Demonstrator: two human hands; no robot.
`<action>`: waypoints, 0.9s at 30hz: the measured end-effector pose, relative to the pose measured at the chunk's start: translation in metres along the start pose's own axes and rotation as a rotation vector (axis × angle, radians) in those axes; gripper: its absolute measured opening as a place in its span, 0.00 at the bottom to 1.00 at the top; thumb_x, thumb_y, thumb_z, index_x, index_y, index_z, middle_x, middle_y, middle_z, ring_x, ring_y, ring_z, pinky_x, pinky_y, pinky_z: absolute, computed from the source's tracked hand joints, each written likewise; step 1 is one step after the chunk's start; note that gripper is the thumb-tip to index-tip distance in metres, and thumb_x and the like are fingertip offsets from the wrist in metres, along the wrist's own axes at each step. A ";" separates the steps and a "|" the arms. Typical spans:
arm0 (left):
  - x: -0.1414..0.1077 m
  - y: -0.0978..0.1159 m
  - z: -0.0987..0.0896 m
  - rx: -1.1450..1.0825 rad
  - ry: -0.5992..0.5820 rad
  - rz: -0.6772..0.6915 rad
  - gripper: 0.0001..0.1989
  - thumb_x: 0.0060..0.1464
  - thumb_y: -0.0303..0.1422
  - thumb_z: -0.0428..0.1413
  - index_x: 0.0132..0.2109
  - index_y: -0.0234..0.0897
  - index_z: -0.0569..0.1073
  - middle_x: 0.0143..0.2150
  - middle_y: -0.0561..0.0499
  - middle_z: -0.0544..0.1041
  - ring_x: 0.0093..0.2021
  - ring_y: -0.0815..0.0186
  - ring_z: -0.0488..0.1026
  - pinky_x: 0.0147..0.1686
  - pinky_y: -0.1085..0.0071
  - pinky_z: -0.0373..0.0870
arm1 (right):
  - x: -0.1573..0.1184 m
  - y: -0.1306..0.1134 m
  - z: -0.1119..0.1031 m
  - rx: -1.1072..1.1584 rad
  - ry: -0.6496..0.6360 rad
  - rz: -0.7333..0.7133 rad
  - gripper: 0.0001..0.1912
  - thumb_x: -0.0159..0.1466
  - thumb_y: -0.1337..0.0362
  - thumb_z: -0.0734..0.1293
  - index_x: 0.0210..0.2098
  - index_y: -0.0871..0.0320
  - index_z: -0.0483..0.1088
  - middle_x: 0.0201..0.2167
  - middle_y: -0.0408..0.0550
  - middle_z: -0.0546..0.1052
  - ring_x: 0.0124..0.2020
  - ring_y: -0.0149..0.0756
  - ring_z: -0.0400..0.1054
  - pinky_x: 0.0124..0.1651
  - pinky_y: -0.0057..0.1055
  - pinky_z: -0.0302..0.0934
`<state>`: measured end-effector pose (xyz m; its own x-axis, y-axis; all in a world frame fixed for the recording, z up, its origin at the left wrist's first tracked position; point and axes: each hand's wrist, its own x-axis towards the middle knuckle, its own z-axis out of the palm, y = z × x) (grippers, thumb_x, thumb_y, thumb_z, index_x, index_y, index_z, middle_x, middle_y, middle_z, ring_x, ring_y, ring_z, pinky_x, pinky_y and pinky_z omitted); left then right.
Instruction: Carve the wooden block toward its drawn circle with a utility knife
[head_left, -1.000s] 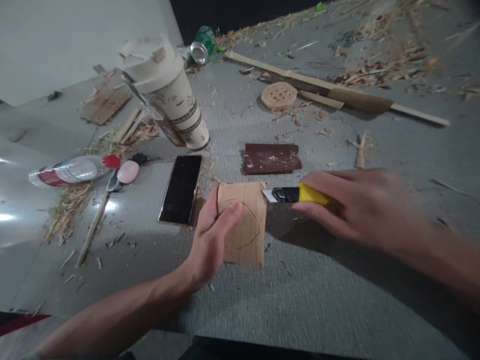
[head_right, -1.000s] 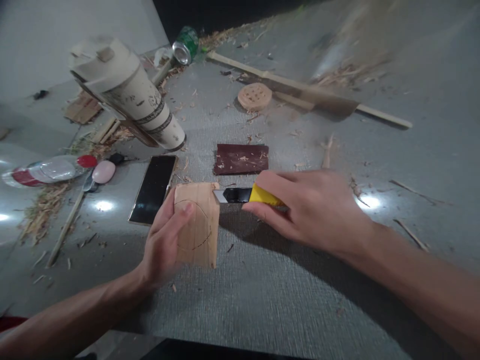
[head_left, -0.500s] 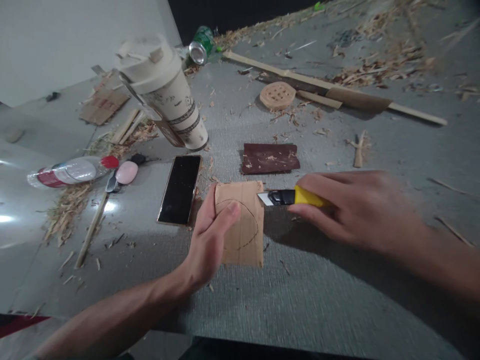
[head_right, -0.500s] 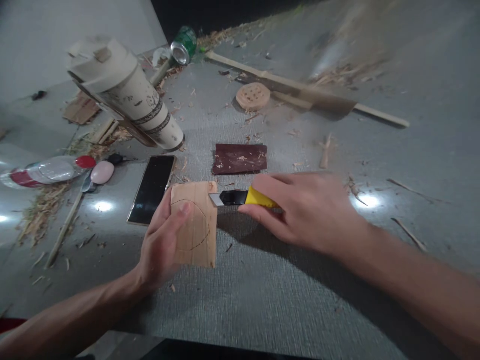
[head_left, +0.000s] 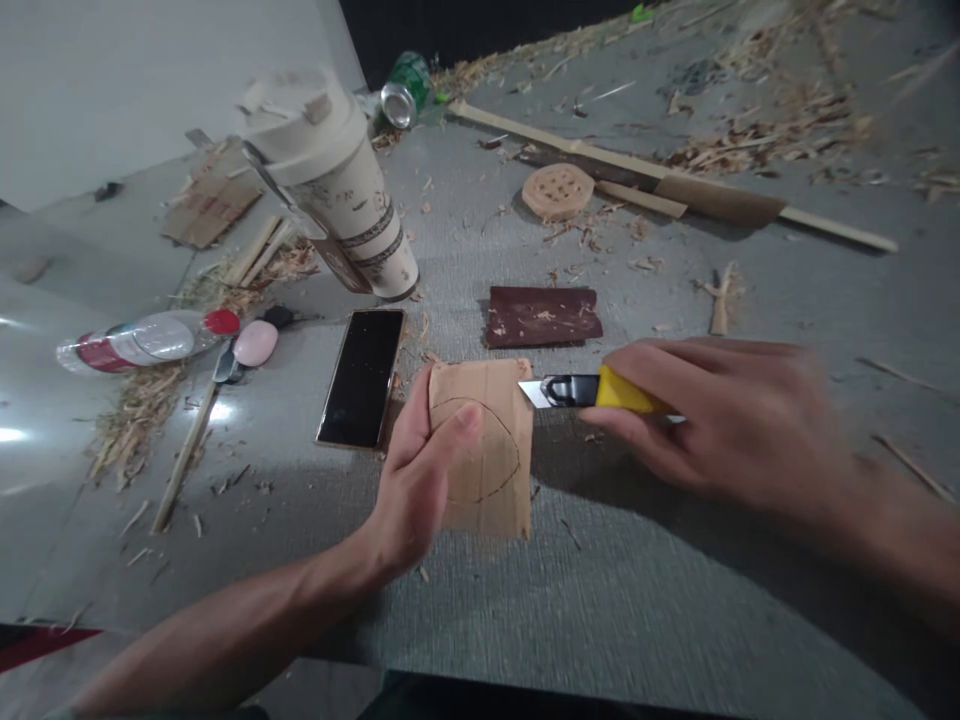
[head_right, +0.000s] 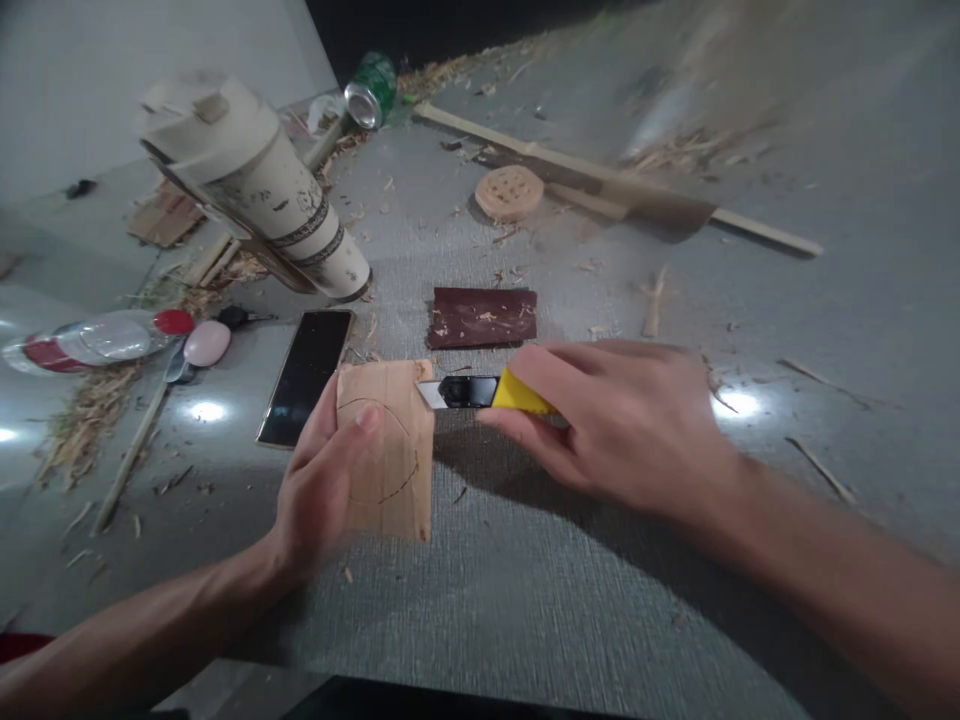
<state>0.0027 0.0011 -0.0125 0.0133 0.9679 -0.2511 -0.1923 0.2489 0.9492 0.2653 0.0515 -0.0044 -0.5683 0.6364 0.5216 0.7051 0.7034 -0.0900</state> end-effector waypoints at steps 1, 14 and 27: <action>0.000 0.000 0.000 0.001 -0.003 -0.006 0.16 0.70 0.44 0.66 0.59 0.43 0.80 0.47 0.50 0.83 0.42 0.62 0.78 0.46 0.67 0.81 | 0.000 0.000 0.000 -0.001 0.006 0.002 0.24 0.81 0.46 0.64 0.35 0.54 0.73 0.24 0.42 0.74 0.23 0.33 0.64 0.26 0.36 0.51; 0.005 0.000 -0.001 -0.011 0.021 0.007 0.18 0.68 0.43 0.66 0.60 0.44 0.78 0.45 0.50 0.82 0.40 0.62 0.78 0.39 0.68 0.79 | -0.001 -0.005 0.001 0.003 0.016 0.027 0.23 0.81 0.45 0.65 0.35 0.53 0.74 0.25 0.43 0.76 0.24 0.34 0.66 0.27 0.35 0.51; -0.006 -0.002 -0.002 0.056 -0.043 0.022 0.13 0.72 0.45 0.64 0.51 0.42 0.79 0.46 0.50 0.80 0.46 0.61 0.75 0.46 0.68 0.76 | 0.009 0.034 -0.010 0.124 0.066 0.322 0.25 0.79 0.44 0.64 0.29 0.48 0.61 0.18 0.36 0.59 0.19 0.33 0.51 0.26 0.39 0.43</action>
<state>0.0006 -0.0050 -0.0138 0.0519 0.9736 -0.2224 -0.1378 0.2276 0.9640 0.2883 0.0778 0.0053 -0.2937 0.8125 0.5035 0.7845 0.5058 -0.3587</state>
